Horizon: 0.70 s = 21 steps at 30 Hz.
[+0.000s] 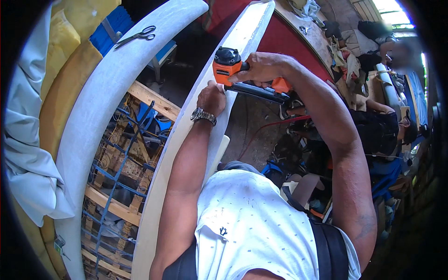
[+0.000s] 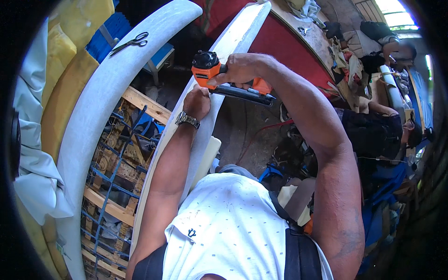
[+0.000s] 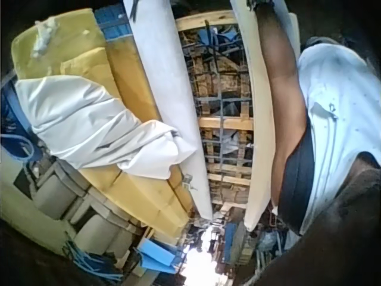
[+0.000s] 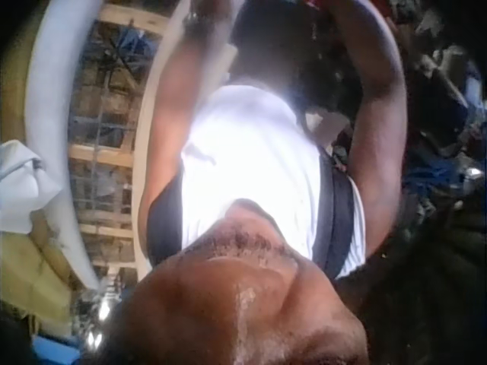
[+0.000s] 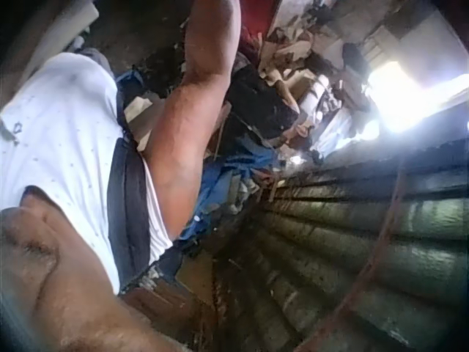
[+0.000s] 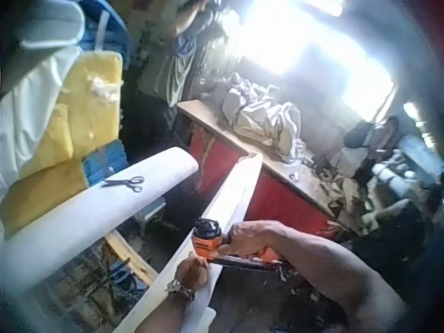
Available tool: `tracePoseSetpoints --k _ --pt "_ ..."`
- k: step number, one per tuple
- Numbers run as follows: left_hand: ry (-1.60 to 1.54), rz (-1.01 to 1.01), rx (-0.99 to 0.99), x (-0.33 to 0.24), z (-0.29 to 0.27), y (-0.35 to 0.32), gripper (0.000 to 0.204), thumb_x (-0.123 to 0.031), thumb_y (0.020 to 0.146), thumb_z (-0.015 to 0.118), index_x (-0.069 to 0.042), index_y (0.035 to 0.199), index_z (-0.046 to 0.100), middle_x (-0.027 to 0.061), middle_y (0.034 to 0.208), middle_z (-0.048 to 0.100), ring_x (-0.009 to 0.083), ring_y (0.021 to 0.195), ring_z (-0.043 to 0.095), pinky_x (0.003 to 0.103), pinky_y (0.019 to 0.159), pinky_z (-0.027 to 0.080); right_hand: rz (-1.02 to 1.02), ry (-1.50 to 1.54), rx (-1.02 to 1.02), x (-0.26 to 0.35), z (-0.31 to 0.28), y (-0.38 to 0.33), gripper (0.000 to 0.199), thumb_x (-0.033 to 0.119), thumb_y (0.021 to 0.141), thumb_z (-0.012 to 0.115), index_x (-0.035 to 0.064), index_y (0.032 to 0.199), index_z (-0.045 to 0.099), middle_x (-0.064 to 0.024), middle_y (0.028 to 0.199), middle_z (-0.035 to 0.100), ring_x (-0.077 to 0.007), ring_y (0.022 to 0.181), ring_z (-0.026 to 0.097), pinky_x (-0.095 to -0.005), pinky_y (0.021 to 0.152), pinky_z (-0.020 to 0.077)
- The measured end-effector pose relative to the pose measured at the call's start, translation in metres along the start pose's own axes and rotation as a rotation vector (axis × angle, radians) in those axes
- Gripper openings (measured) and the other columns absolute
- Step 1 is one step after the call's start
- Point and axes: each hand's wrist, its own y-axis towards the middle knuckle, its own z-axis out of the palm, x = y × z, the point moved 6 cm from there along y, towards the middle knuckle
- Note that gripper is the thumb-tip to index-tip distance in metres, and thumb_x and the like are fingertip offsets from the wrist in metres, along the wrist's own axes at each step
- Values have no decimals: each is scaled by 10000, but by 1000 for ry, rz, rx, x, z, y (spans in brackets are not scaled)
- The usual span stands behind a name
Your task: Stapling foam padding and fabric covers onto curved furniture armrests or components using a pneumatic staple gun.
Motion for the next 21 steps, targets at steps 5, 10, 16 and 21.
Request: tracePoseSetpoints --k 5,10,16,21 --pt "69 15 -46 2 6 8 286 -157 941 534 53 1110 438 272 855 689 410 852 702 501 765 562 4 -6 25 -11 3 2 741 790 761 618 96 988 739 -52 701 680 -163 652 685 -360 642 569" --pt "-183 149 -201 18 9 10 346 -208 917 561 62 1090 428 289 835 676 441 804 685 534 683 552 7 -76 53 12 -10 -20 734 762 766 650 35 848 709 -50 643 651 -157 579 649 -305 553 527" --pt "-22 -51 -146 -20 -35 4 407 -391 983 489 7 1066 490 309 870 670 454 882 673 539 769 520 -227 162 -59 -46 12 -81 490 533 863 707 78 1044 705 -58 686 637 -179 622 637 -350 580 509" --pt "285 -136 -30 -71 -122 -24 600 -552 914 583 10 1107 505 311 1007 663 444 958 669 514 817 532 -115 219 -153 -82 60 -152 466 521 821 766 108 1032 722 -64 767 681 -212 695 657 -374 699 522"
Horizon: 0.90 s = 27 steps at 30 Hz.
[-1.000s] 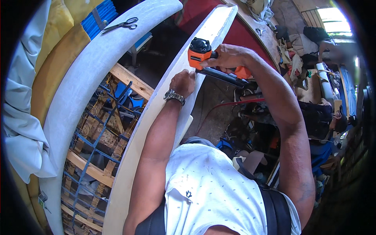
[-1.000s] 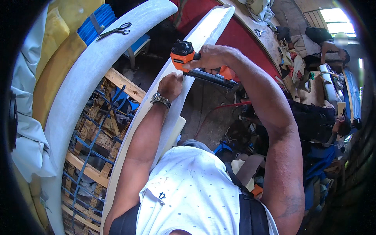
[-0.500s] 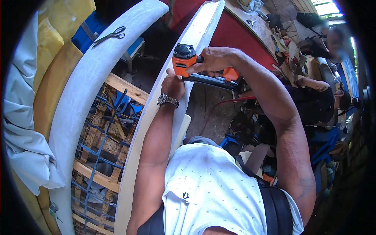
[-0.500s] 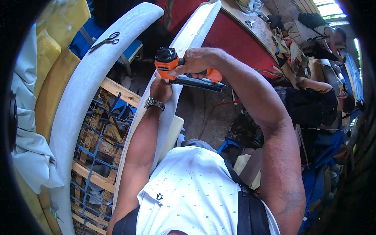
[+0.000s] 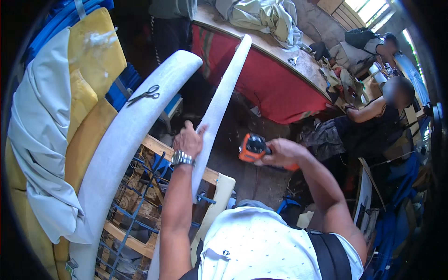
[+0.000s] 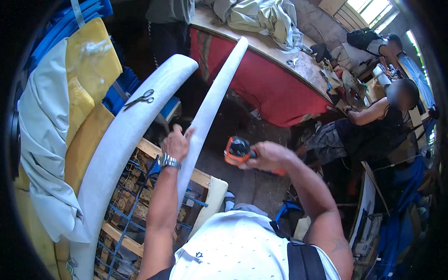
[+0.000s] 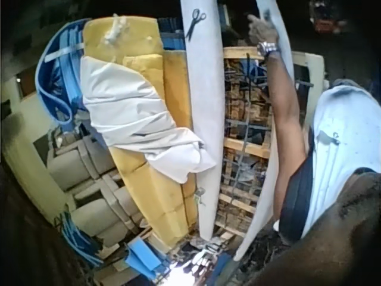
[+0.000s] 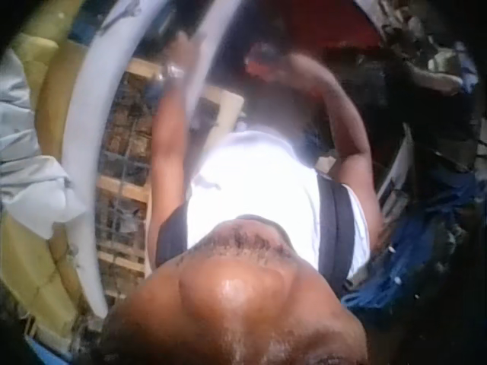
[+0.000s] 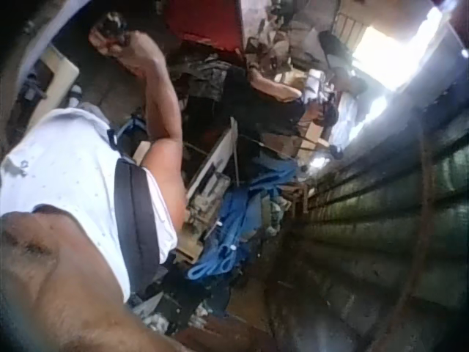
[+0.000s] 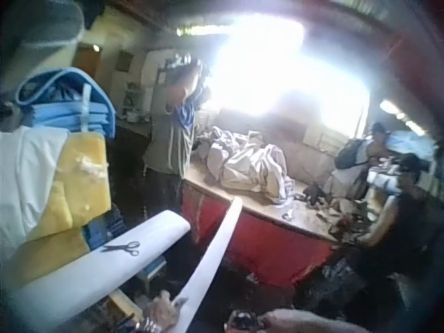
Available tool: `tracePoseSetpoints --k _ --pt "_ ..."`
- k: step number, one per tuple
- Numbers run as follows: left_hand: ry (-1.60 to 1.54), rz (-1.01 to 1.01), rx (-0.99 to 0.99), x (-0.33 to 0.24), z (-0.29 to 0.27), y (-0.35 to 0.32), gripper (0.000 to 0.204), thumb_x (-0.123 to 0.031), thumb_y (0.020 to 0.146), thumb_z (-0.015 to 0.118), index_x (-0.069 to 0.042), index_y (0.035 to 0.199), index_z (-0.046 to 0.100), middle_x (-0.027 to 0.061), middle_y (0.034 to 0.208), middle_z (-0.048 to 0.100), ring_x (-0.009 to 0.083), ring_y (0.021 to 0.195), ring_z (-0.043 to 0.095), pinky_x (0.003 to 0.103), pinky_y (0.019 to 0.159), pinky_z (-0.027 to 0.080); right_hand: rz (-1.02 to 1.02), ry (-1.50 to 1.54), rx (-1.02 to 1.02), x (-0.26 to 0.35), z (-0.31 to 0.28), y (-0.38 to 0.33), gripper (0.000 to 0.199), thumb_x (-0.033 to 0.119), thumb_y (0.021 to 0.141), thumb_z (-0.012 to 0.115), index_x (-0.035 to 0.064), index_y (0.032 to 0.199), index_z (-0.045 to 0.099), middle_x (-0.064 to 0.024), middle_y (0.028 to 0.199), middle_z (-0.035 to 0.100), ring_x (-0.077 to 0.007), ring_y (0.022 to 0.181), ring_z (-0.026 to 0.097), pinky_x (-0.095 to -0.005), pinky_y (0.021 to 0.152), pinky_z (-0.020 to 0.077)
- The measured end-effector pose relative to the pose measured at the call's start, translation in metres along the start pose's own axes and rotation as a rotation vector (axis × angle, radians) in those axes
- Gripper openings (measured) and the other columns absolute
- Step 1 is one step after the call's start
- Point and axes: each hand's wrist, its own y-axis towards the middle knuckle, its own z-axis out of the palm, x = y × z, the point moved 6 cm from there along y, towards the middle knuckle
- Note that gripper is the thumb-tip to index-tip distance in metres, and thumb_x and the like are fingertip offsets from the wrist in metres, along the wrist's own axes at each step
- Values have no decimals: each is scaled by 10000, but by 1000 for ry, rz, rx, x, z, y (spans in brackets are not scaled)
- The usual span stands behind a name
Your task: Stapling foam padding and fabric covers onto curved furniture armrests or components using a pneumatic staple gun.
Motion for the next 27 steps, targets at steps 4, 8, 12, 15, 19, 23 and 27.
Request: tracePoseSetpoints --k 4,8,12,15,19,23,27 --pt "280 26 -8 -11 -25 -57 752 -555 802 736 4 1214 447 294 1133 631 453 995 657 479 860 548 187 126 85 -77 64 -20 551 630 808 722 118 1011 730 -56 757 678 -221 734 676 -366 701 521" --pt "380 -58 86 0 -19 -78 747 -351 713 846 -10 1211 406 279 1103 628 414 976 673 465 836 565 252 164 201 -117 112 -24 540 613 825 708 153 1107 733 -117 913 713 -262 858 689 -395 801 531" --pt "408 -88 59 -10 -3 -88 672 -311 713 828 -37 1192 445 251 1097 646 417 966 672 489 829 557 197 173 261 -151 118 -18 581 622 805 720 136 1125 723 -128 932 715 -271 876 688 -395 825 527" --pt "362 -165 98 -10 -9 -110 687 -303 704 824 -43 1225 460 242 1103 659 427 977 664 506 835 540 41 216 187 -170 92 -8 558 574 802 742 102 1100 719 -137 957 719 -293 885 685 -405 830 521" --pt "206 -261 85 5 -17 -175 723 -282 671 843 -28 1249 492 249 1099 672 431 996 651 483 858 520 -76 140 293 -186 73 3 504 553 839 694 155 1148 705 -137 957 718 -321 906 688 -434 831 523" --pt "249 -354 38 40 -26 -245 751 -152 605 882 -28 1244 507 237 1123 660 411 1045 635 473 901 500 -411 18 490 -155 73 5 434 346 850 671 136 1228 626 -164 924 696 -317 872 681 -439 805 518" --pt "270 -443 -3 78 -21 -281 791 -124 592 890 -31 1269 490 241 1173 636 413 1095 607 475 938 481 -818 -172 498 -104 115 7 354 101 806 580 40 1151 627 -204 998 697 -384 1001 666 -479 843 513"
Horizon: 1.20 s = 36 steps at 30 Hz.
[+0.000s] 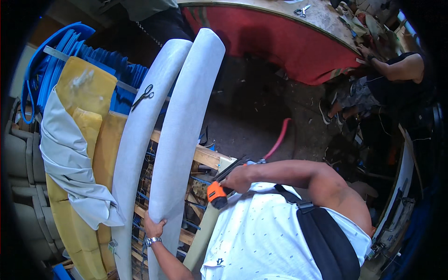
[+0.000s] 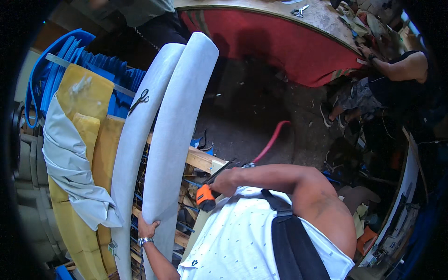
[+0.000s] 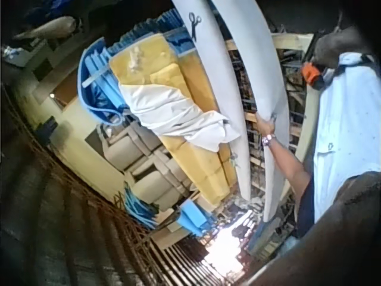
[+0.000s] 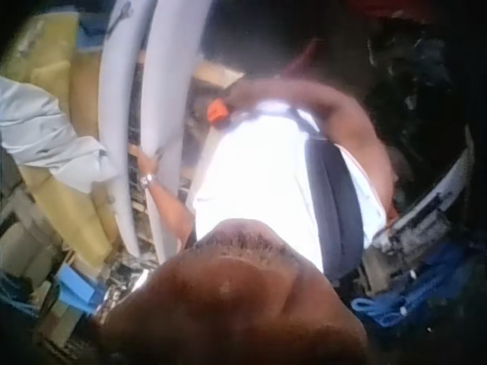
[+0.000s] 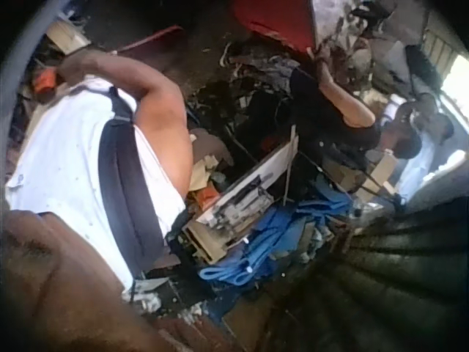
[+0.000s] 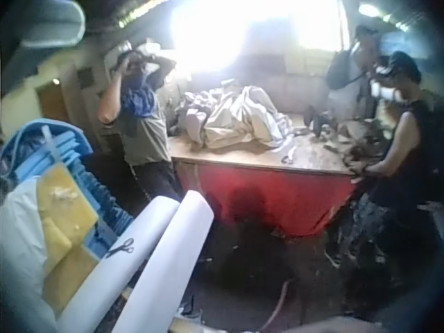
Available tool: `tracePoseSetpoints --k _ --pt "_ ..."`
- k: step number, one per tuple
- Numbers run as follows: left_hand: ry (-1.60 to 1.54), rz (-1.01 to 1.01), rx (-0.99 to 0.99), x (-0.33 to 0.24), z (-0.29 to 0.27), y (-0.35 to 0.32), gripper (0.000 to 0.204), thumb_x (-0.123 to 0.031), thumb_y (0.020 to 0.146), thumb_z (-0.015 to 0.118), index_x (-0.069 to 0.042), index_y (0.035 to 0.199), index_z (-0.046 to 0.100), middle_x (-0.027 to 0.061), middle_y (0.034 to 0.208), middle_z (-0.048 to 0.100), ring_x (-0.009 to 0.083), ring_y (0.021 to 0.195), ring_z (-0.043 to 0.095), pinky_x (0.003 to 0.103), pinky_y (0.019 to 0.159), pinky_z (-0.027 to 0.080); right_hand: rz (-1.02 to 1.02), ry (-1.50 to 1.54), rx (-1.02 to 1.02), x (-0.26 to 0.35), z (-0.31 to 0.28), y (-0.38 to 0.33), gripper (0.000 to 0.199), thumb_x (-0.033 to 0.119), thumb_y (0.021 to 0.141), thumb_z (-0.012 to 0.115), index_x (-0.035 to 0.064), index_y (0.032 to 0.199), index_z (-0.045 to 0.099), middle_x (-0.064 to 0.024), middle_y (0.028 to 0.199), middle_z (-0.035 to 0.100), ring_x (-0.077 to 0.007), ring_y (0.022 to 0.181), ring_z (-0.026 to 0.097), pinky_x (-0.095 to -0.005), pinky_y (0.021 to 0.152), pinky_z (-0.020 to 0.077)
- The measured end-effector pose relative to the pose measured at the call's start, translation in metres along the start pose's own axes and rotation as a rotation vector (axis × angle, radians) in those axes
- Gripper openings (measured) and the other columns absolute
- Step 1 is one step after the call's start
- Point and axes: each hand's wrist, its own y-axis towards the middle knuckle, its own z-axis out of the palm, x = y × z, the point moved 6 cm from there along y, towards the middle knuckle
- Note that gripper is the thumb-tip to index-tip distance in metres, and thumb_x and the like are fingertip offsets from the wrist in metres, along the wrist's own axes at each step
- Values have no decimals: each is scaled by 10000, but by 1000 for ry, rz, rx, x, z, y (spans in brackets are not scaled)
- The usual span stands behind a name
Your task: Stapling foam padding and fabric covers onto curved furniture armrests or components using a pneumatic staple gun.
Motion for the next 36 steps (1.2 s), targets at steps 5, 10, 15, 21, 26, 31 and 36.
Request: tracePoseSetpoints --k 5,10,15,21,26,31,36 --pt "47 -155 -7 24 11 4 869 -109 577 905 -41 1318 455 239 1219 616 419 1143 577 476 980 458 -225 -217 64 29 63 78 359 126 835 583 39 1183 592 -158 1033 702 -355 1010 675 -487 843 517" --pt "5 -106 -28 34 19 12 873 -106 568 910 -44 1318 468 226 1228 620 410 1144 581 468 986 459 -475 -438 -340 37 121 115 428 243 867 555 137 1280 520 -60 1045 651 -249 1019 642 -451 858 467" --pt "6 -98 -28 48 13 10 856 -116 558 917 -42 1298 493 212 1221 636 393 1146 594 464 972 475 -476 -498 -322 20 157 147 389 245 841 606 183 1223 559 -33 1052 651 -236 1076 605 -435 959 412" --pt "54 64 -159 54 2 -30 804 -181 547 919 -36 1235 531 216 1139 671 407 1062 638 466 917 513 -359 -500 -273 49 175 168 323 275 836 633 155 1134 601 -56 1111 639 -267 1083 589 -450 980 407" --pt "150 -33 -222 101 7 -62 728 -302 560 899 -78 1162 557 186 1088 676 397 1027 643 500 861 523 -475 -226 -702 205 99 171 385 302 839 642 102 1165 603 -120 1173 598 -314 1140 553 -496 975 437" --pt "89 -5 -187 156 -12 -122 807 -386 640 856 -92 1295 489 183 1311 578 379 1238 532 515 1022 431 -282 -536 -1141 306 70 240 362 359 913 565 110 1168 627 -92 1256 585 -264 1235 496 -546 1087 314" --pt "-11 174 -674 302 -39 -195 832 -512 751 781 -43 1369 480 187 1365 538 374 1291 479 493 1102 345 -107 -528 -910 325 85 314 390 392 978 442 114 1156 650 -113 1142 626 -273 1179 514 -529 1097 253"
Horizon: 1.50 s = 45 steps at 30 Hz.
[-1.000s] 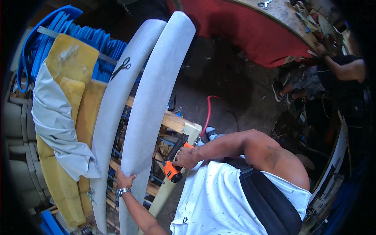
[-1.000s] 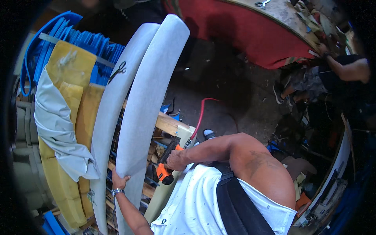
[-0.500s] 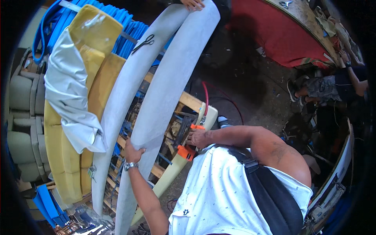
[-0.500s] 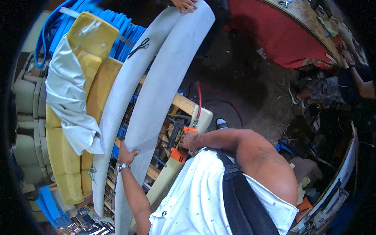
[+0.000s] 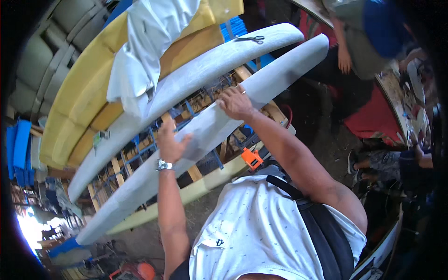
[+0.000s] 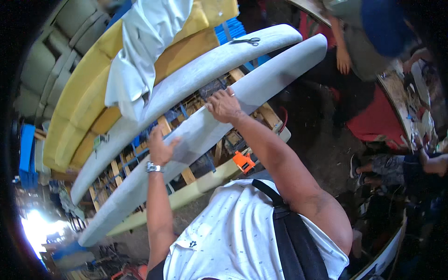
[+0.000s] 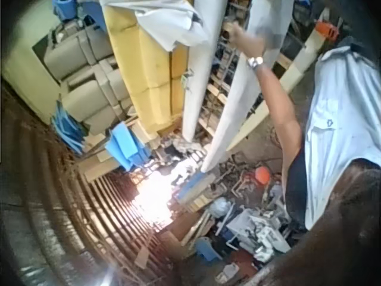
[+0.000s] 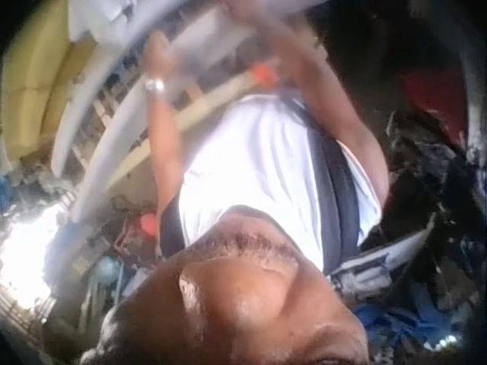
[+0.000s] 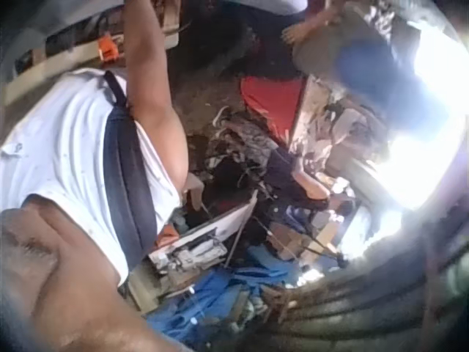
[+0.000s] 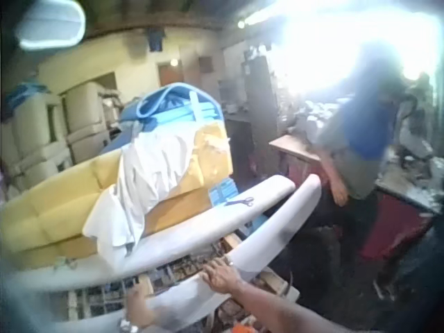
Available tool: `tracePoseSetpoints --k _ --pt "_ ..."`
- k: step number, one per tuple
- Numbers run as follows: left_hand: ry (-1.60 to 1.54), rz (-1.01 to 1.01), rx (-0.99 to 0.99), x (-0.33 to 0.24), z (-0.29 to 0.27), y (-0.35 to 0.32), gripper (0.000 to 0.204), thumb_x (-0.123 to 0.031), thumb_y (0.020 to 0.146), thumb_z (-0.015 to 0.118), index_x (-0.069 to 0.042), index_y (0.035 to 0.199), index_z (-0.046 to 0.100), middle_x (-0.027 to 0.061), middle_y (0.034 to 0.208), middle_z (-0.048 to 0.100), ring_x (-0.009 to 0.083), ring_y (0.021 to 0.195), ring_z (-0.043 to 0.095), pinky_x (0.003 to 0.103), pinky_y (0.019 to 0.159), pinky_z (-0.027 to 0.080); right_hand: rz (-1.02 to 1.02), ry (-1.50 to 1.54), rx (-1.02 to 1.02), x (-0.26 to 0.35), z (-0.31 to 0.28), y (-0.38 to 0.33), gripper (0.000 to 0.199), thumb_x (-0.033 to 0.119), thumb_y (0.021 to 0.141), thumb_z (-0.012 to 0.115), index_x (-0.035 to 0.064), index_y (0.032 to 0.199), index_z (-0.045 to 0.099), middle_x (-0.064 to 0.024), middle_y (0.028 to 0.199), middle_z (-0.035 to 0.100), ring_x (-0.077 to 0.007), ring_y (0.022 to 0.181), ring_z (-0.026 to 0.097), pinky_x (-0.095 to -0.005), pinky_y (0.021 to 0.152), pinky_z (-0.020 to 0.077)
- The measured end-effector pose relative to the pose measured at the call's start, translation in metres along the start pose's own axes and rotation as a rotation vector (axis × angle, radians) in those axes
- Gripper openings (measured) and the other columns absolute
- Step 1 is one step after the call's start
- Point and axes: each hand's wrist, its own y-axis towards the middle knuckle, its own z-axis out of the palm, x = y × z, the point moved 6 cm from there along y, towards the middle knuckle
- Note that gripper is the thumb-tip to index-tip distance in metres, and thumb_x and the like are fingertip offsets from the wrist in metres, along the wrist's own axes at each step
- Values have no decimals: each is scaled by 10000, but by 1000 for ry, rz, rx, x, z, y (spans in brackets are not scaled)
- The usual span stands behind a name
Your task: Stapling foam padding and fabric covers onto curved furniture armrests or components using a pneumatic staple gun.
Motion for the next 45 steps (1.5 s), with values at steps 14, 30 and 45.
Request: tracePoseSetpoints --k 14,30,45 --pt "206 -572 114 217 -158 -267 946 -707 761 646 -46 1410 455 167 1488 429 338 1441 308 560 1154 234 -81 -188 47 53 15 -67 425 311 1016 453 99 1375 535 -138 1395 532 -317 1358 420 -512 1143 252" --pt "345 -358 510 233 -168 -246 686 -380 543 913 -81 1073 596 121 1125 667 324 1100 623 457 954 468 -144 -61 118 105 -55 -88 1034 124 450 943 47 1358 454 -153 1341 515 -350 1307 434 -545 1137 256" --pt "229 -212 446 151 -110 -123 620 -431 534 888 -109 990 621 90 933 709 310 963 674 494 773 507 153 -354 253 -31 -93 -42 987 50 588 879 92 1438 378 -157 1511 391 -340 1458 289 -594 1142 284"
